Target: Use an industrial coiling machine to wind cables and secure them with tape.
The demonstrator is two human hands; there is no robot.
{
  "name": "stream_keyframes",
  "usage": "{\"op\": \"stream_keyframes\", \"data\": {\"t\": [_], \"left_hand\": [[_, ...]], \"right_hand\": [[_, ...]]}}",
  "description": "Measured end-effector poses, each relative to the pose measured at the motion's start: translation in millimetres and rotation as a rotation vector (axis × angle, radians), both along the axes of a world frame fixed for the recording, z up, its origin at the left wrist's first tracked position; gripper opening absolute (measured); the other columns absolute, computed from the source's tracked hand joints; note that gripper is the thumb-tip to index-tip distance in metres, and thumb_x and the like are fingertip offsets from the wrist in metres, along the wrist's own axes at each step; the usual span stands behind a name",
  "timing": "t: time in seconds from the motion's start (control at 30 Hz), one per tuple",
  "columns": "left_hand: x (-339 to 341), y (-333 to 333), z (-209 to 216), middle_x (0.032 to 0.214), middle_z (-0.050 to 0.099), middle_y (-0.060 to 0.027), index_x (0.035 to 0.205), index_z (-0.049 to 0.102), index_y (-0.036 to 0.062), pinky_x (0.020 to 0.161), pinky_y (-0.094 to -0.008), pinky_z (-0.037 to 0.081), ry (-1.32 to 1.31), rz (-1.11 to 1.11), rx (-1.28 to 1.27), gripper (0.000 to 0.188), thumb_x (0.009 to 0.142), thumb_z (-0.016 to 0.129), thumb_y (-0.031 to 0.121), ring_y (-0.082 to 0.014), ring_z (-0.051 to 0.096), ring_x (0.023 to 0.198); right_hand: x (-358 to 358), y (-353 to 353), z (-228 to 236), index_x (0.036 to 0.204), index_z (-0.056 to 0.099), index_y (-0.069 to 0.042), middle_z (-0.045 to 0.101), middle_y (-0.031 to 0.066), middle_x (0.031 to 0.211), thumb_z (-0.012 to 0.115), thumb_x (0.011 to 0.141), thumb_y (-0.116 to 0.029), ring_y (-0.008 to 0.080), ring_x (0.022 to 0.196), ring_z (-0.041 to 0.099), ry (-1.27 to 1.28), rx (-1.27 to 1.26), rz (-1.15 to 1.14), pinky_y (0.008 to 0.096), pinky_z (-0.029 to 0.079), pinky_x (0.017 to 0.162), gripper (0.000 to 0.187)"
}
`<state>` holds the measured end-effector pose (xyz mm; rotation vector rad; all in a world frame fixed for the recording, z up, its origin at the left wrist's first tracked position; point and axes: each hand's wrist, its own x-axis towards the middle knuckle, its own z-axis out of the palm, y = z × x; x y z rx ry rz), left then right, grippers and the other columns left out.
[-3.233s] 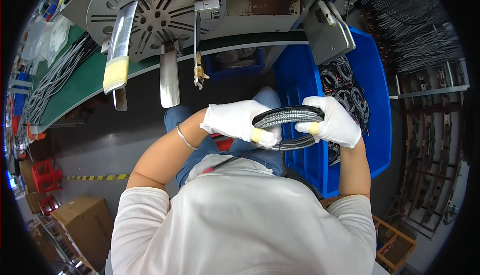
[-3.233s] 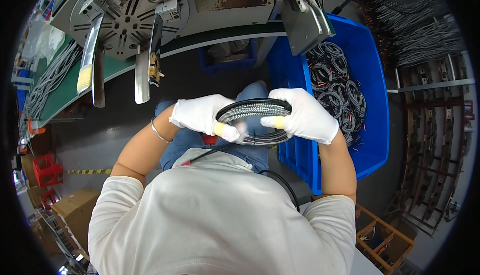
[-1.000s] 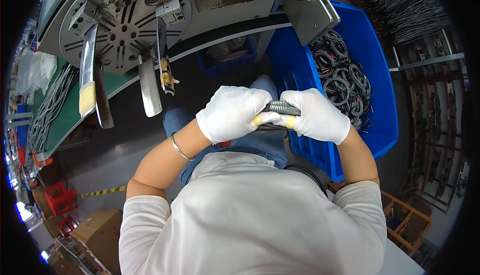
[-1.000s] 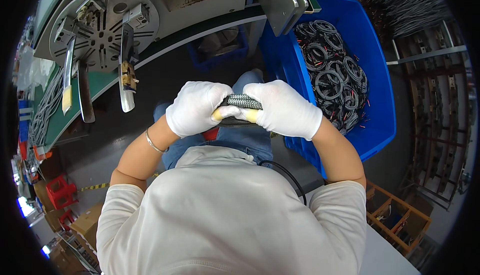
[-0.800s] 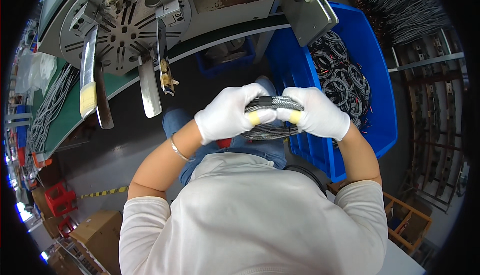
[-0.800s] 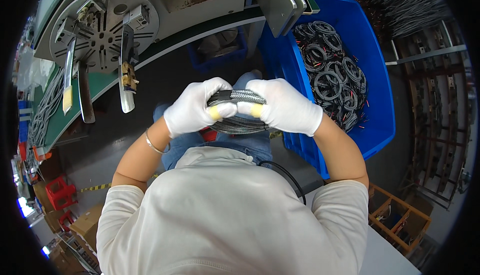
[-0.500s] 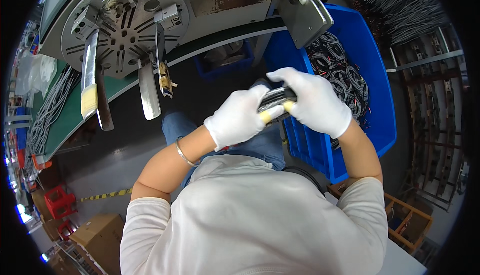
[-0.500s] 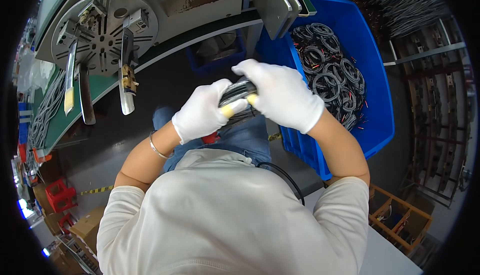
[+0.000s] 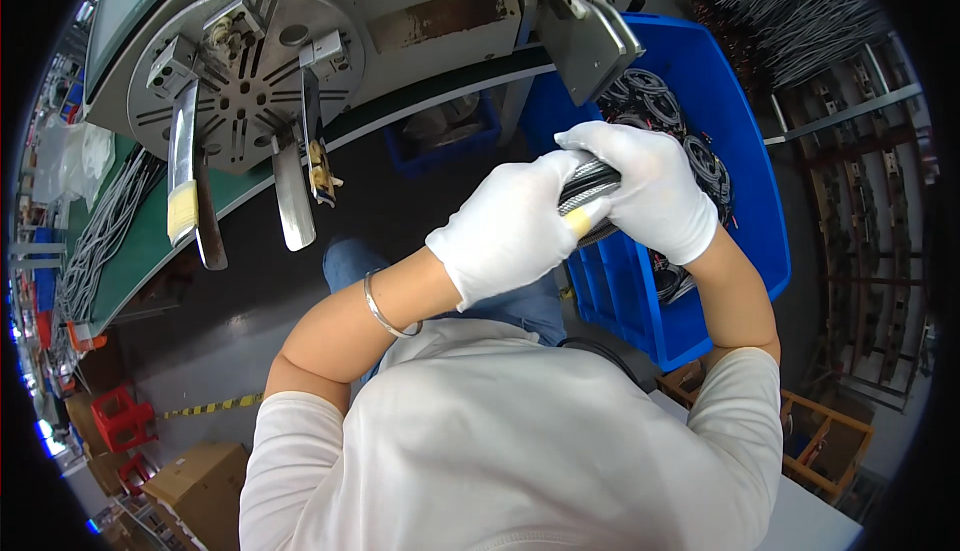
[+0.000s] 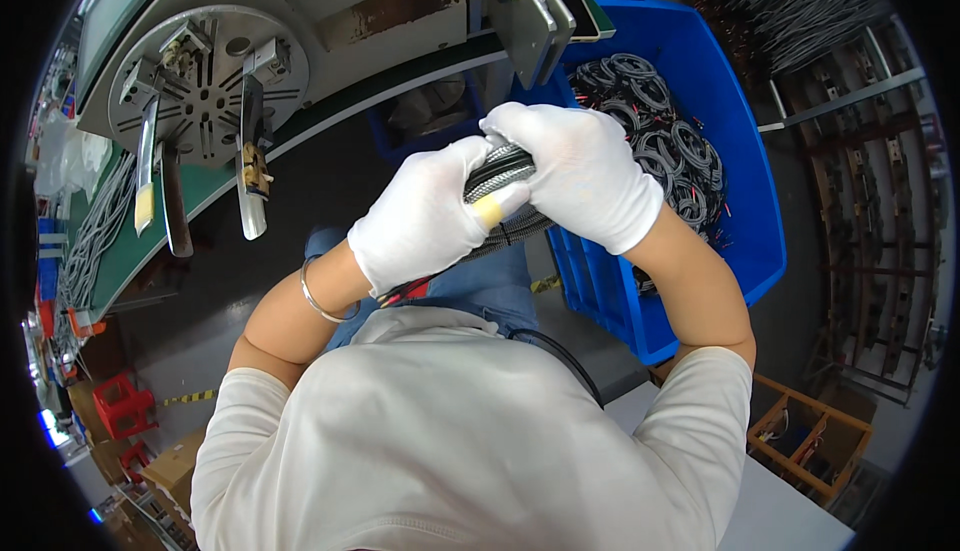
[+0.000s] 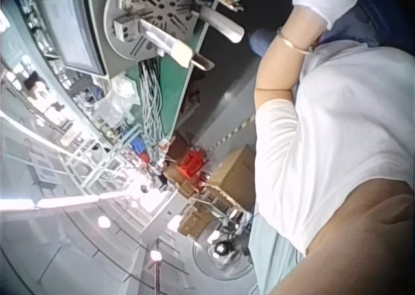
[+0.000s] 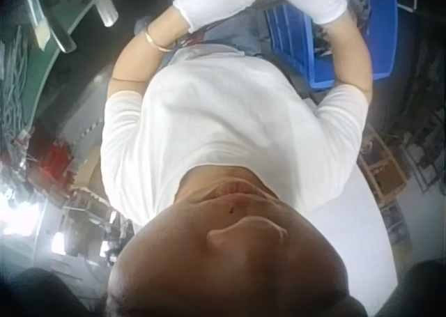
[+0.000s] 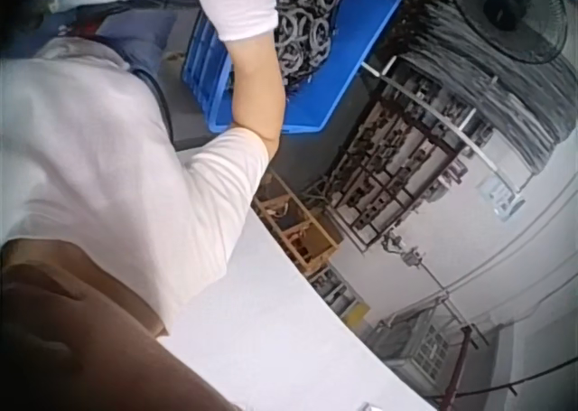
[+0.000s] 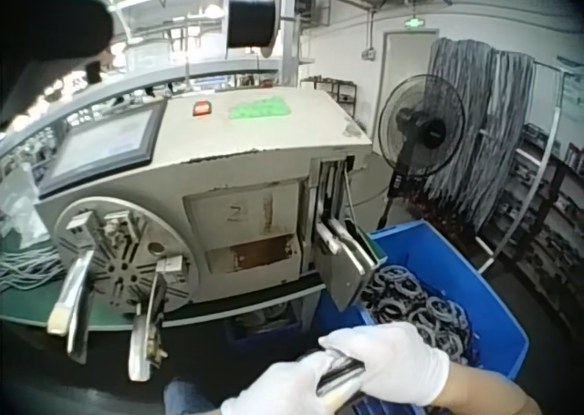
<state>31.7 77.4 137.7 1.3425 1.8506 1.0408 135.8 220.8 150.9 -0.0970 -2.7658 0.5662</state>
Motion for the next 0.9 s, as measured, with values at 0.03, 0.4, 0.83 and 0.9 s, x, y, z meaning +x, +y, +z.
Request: {"op": "stream_keyframes", "data": {"t": [0.03, 0.4, 0.83, 0.9], "left_hand": [[3, 3, 9, 0.090, 0.066, -0.0137, 0.108, 0.056, 0.0030, 0.073, -0.0366, 0.052, 0.102, 0.038, 0.029, 0.036, 0.082, 0.070, 0.024, -0.0304, 0.066, 0.083], [36, 21, 29, 0.087, 0.063, -0.0091, 0.097, 0.064, 0.0042, 0.063, -0.0306, 0.051, 0.600, -0.392, 0.789, 0.029, 0.070, 0.072, 0.013, -0.0215, 0.061, 0.074], [-47, 138, 12, 0.071, 0.060, -0.0024, 0.090, 0.060, 0.0010, 0.053, -0.0196, 0.042, -0.461, 0.428, 0.870, 0.014, 0.089, 0.062, 0.015, -0.0048, 0.053, 0.057], [-63, 144, 8, 0.070, 0.060, -0.0022, 0.087, 0.060, 0.0010, 0.053, -0.0195, 0.042, -0.518, 0.449, 0.872, 0.014, 0.089, 0.062, 0.015, -0.0051, 0.053, 0.056]], "right_hand": [[2, 3, 7, 0.103, 0.065, -0.002, 0.068, 0.0135, 0.090, 0.068, 0.073, 0.000, 0.0234, 0.081, 0.068, 0.048, -0.003, 0.007, 0.0286, 0.053, 0.073, 0.030], [42, 121, 43, 0.094, 0.061, 0.000, 0.057, 0.0001, 0.070, 0.050, 0.091, 0.001, 0.0055, 0.052, 0.046, 0.899, -0.711, -0.468, 0.0228, 0.039, 0.049, 0.012], [-105, 77, 40, 0.091, 0.066, -0.001, 0.049, -0.0023, 0.056, 0.061, 0.091, -0.017, 0.0094, 0.048, 0.049, 0.921, -1.360, -0.246, 0.0252, 0.042, 0.050, 0.017], [-112, 84, 33, 0.088, 0.067, 0.000, 0.052, -0.0009, 0.058, 0.062, 0.090, -0.018, 0.0102, 0.050, 0.051, 0.906, -1.165, -0.336, 0.0259, 0.042, 0.050, 0.019]]}}
